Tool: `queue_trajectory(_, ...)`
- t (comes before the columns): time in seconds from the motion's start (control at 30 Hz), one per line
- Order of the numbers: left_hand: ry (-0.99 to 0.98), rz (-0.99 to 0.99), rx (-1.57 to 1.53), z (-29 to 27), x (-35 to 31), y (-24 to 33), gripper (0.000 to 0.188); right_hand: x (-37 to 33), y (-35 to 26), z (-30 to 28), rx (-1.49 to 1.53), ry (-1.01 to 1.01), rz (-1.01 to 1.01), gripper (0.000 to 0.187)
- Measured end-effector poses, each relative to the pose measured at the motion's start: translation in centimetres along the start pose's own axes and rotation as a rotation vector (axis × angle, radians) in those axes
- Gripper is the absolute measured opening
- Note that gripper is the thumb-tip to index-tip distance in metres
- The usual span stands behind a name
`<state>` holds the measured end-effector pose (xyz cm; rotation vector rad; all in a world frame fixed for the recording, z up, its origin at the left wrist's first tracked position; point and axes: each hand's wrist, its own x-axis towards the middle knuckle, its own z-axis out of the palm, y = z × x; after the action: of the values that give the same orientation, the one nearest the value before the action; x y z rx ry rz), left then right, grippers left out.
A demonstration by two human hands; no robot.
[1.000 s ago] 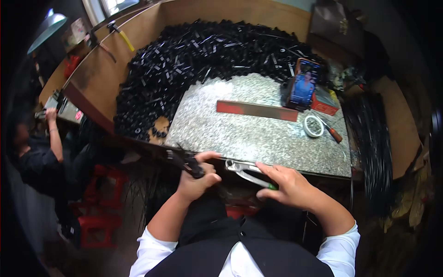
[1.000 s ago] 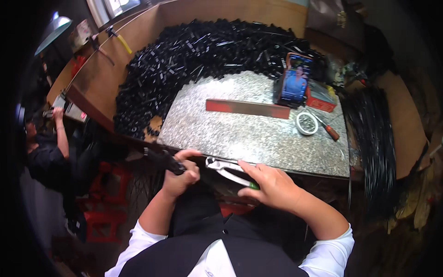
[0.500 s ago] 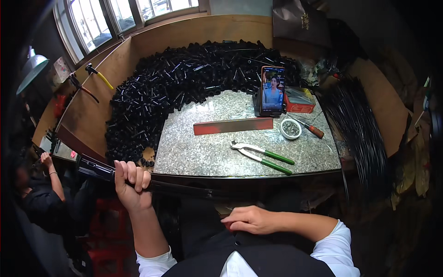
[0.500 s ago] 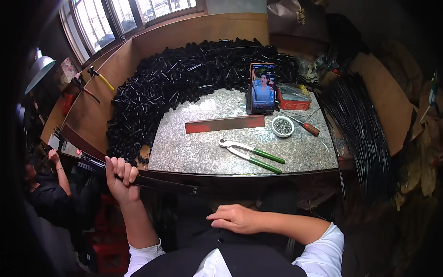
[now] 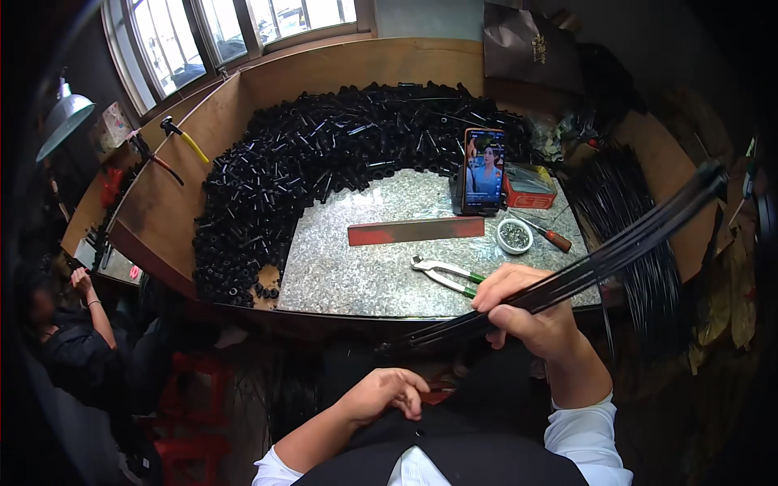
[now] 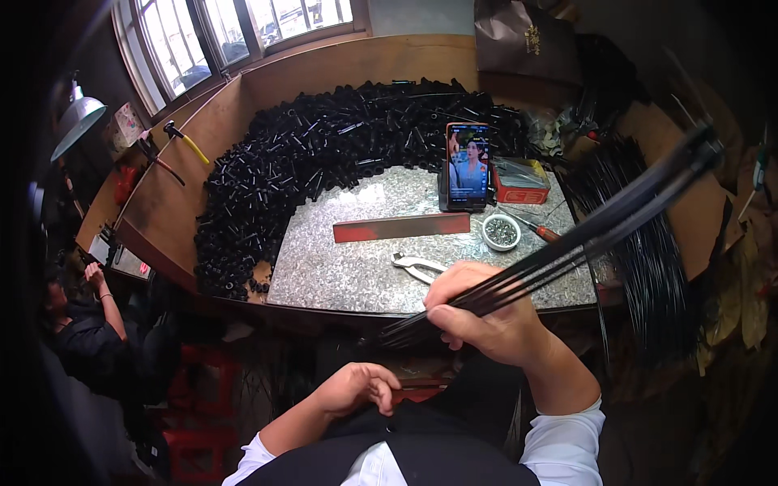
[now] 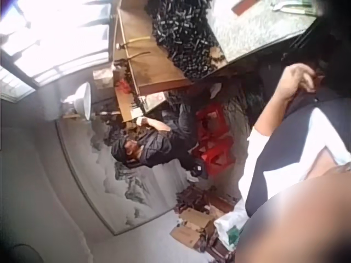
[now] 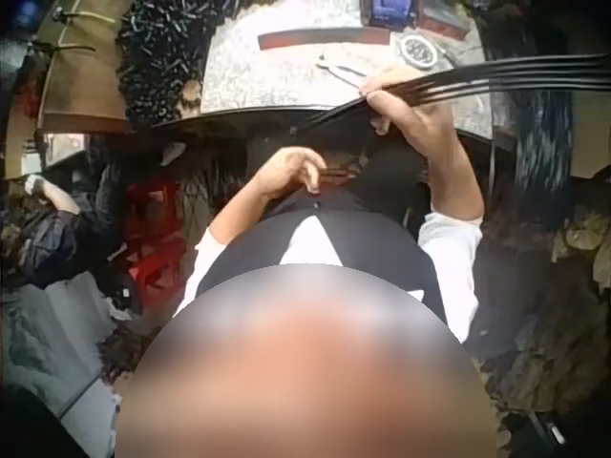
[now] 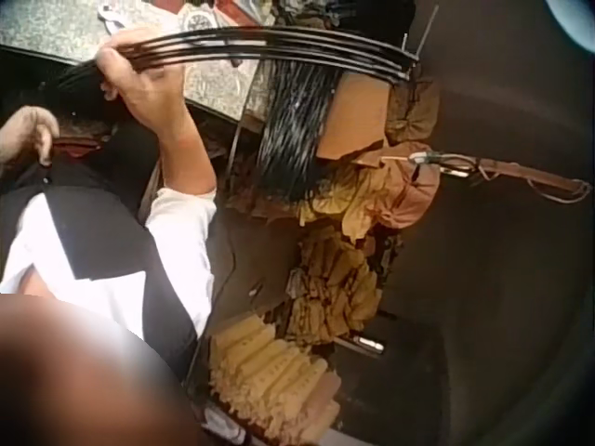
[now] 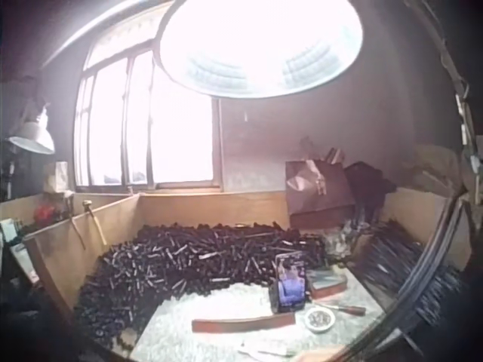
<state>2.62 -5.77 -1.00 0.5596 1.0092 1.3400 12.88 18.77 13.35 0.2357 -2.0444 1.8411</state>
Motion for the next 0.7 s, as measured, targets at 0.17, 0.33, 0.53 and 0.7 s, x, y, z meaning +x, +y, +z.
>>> queue_trajectory(0.17, 0.405, 0.558, 0.437, 2.2, -1.1, 8.1, 0.034, -0.1, 5.2, 3.4, -0.329, -0.220, 0.117, 0.022)
queue_trajectory(0.33, 0.451, 0.927, 0.237, 2.1, -0.4, 13.6, 0.054, -2.3, 12.6, 8.1, -0.325, -0.319, 0.172, 0.033)
queue_trajectory(0.53, 0.365, 0.905, 0.297, 2.1, -0.3, 15.4, 0.021, -1.3, 11.9, 8.2, -0.401, -0.435, 0.232, 0.029)
queue_trajectory(0.7, 0.164, 0.799, 0.296, 2.1, -0.3, 16.5, 0.007, 2.7, 5.1, 4.6, -0.311, -0.628, 0.228, 0.034)
